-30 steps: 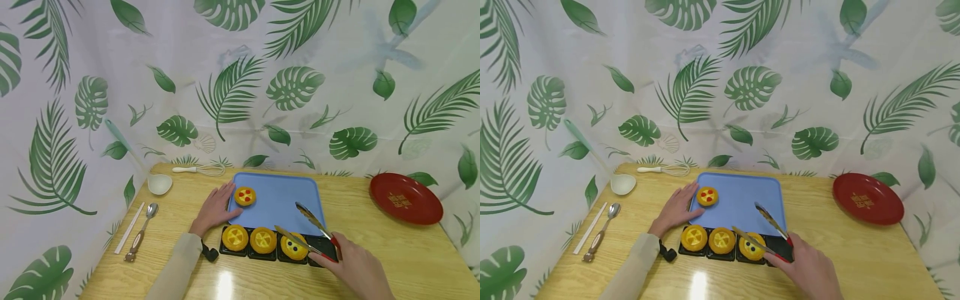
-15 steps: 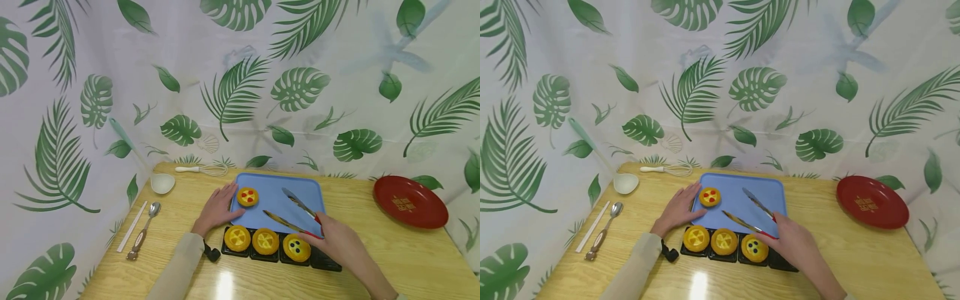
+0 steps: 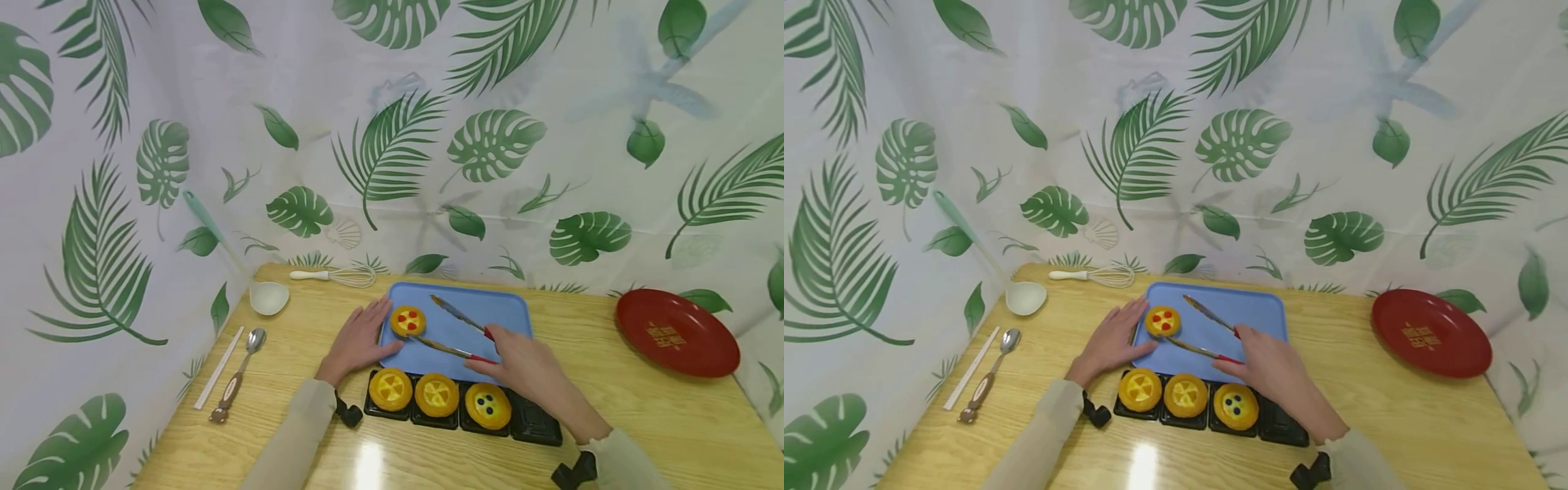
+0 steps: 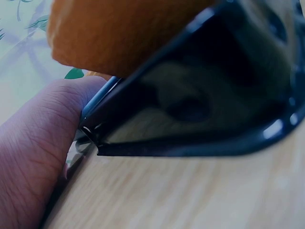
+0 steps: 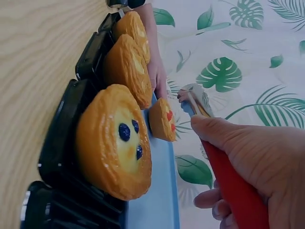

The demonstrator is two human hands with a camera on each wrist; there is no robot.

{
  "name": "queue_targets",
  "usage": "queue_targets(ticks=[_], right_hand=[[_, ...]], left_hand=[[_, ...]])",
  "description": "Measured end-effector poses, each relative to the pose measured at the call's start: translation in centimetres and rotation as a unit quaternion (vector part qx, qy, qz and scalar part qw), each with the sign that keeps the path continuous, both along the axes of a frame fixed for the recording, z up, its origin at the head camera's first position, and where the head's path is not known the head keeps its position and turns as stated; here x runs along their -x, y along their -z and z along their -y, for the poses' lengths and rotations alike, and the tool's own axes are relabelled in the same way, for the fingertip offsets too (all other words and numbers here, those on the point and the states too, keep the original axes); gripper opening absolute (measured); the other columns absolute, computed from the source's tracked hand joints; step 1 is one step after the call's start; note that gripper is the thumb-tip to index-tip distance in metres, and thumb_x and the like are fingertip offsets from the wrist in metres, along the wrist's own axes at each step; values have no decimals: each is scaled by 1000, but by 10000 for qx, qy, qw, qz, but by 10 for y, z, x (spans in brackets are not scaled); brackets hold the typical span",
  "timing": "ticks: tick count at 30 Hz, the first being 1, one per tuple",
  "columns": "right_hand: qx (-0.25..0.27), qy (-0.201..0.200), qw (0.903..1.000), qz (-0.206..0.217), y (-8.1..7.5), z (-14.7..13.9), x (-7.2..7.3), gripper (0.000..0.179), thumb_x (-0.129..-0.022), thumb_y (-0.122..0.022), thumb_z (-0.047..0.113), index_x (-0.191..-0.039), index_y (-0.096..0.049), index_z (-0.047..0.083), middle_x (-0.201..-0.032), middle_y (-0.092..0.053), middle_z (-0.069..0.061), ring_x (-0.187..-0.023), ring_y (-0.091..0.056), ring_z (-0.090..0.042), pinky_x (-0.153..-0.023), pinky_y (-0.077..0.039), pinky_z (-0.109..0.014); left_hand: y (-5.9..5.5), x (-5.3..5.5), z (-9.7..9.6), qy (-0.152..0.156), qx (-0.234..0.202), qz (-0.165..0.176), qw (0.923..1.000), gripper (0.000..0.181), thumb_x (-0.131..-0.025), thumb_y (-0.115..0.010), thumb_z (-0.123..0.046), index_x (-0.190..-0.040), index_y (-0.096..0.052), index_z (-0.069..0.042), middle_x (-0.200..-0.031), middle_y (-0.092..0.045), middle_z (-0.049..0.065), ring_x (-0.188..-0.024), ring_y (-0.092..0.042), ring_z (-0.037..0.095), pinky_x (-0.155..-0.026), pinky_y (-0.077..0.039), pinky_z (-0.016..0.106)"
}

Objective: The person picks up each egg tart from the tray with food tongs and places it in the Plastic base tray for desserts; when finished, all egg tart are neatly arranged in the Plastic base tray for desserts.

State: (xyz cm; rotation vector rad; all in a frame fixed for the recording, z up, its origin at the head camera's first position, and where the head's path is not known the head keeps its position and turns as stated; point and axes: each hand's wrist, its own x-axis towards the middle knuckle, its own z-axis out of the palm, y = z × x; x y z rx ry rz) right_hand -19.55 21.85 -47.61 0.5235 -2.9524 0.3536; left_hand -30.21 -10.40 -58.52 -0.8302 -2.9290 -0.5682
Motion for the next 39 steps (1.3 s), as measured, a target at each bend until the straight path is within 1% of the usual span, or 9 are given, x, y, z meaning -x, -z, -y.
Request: queue_targets(ticks=[3,7,12,14,17,21,24,32,39], right_hand=[[42,-46,9999,119,2,4,11,58,-87,-78,58,-106,-64,5,-62,-47,4,-47,-41,-12,-41,-35,-28],[37,-93,9991,405,5,10,25,58,-89,-77,59,-106,-64,6,-68,-52,3,-51,-46,-13,-45,-39,-28],[-125,-213,9986,466,11,18,36,56,-88,-78,58,-100,-63,6,-72,-59,1,-54,-50,-14,-50,-44,-30],[-131,-226,9985,480,14,20,39,56,-88,-78,58,-100,-64,6,-74,-61,-1,-55,-51,-14,-50,-46,-31],[-105,-230,9986,468,19,22,42,55,-88,-78,58,-98,-64,5,-74,-61,-1,-55,-51,-14,-49,-46,-32],[-72,-252,9982,541,26,23,47,54,-87,-78,58,-95,-62,7,-70,-55,1,-54,-48,-15,-48,-41,-30],[-89,-217,9977,643,29,25,51,55,-88,-77,60,-94,-62,8,-69,-53,1,-55,-48,-16,-48,-38,-30],[-180,-250,9970,717,31,29,55,52,-88,-76,60,-99,-64,10,-71,-56,2,-58,-49,-15,-51,-40,-31],[-91,-361,9972,646,32,30,55,47,-90,-76,56,-97,-66,10,-67,-54,2,-56,-48,-14,-50,-38,-29]], left_hand=[[1,1,1,1,16,-16,10000,101,-95,-47,-75,-168,-19,-11,-174,-19,5,-160,-19,26,-130,-15,47],[0,0,1,-12,12,16,10000,100,-95,-47,-75,-168,-19,-11,-175,-18,3,-161,-19,25,-130,-14,47],[-1,0,1,7,-54,54,10000,99,-95,-49,-73,-168,-20,-11,-175,-18,3,-161,-18,26,-130,-14,48],[-1,1,1,23,-49,26,10000,99,-95,-49,-72,-168,-21,-11,-175,-19,4,-160,-19,26,-130,-15,48],[0,1,1,20,-28,1,10000,99,-95,-49,-73,-168,-21,-11,-175,-19,3,-160,-20,26,-130,-16,48],[1,1,1,-7,-10,8,10000,100,-95,-49,-74,-168,-20,-13,-175,-18,2,-160,-19,25,-130,-15,47],[2,2,1,-27,7,-15,10000,100,-95,-49,-74,-168,-20,-13,-175,-18,2,-160,-19,25,-130,-15,47],[3,3,2,-37,82,-18,10000,100,-95,-47,-75,-169,-18,-14,-175,-17,1,-161,-18,24,-130,-14,46],[2,2,2,-26,118,7,9999,100,-96,-47,-75,-169,-18,-13,-175,-16,1,-161,-17,24,-130,-14,46]])
